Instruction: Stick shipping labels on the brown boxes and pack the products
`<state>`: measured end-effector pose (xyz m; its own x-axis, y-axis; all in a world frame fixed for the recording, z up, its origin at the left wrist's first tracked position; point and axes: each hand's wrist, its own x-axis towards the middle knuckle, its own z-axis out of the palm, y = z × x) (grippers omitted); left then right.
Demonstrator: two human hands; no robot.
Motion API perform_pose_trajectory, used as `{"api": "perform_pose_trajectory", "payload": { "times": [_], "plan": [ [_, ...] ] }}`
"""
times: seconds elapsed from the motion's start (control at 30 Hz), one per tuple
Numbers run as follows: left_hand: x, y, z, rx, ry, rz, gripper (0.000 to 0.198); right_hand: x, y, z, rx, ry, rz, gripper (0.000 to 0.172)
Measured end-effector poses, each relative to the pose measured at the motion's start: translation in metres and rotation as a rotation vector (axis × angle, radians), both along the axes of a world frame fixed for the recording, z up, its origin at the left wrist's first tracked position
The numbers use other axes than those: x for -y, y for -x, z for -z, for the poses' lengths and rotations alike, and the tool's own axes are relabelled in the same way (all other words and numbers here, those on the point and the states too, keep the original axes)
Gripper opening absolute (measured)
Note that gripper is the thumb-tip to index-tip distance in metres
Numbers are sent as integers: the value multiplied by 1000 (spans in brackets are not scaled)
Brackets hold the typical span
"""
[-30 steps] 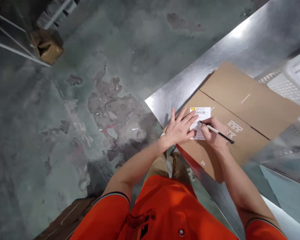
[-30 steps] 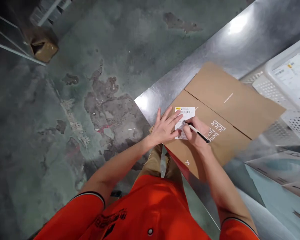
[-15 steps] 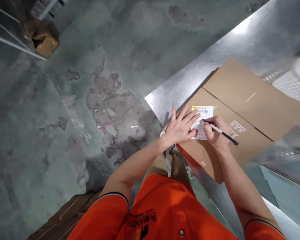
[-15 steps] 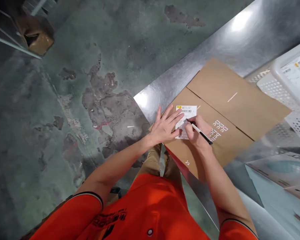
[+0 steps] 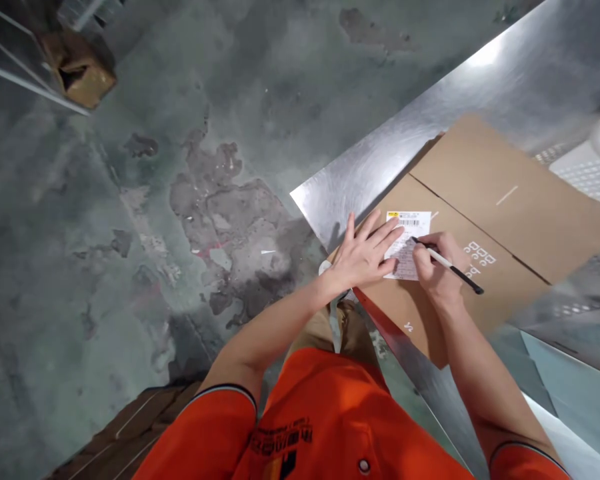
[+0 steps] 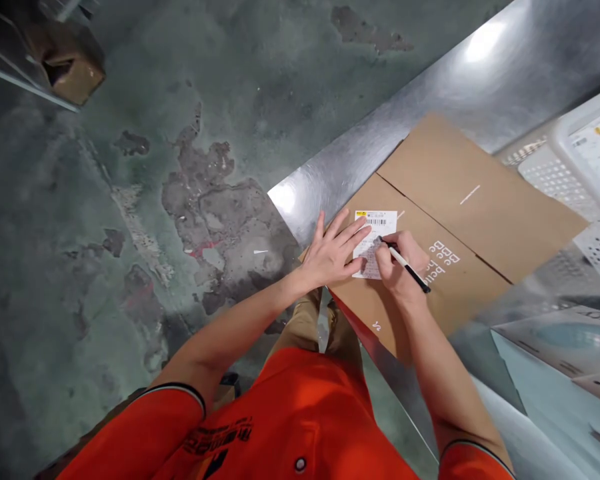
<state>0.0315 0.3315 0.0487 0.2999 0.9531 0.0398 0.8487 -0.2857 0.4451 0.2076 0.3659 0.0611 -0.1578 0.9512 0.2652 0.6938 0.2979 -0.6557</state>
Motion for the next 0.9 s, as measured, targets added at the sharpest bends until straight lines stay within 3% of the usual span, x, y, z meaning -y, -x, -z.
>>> {"api": "perform_pose_trajectory", "payload": {
  "times": [0.9],
  "plan": [
    [0,1,-8,-76,26,19,61,0,-2,0,2,-44,12,10]
  ]
}}
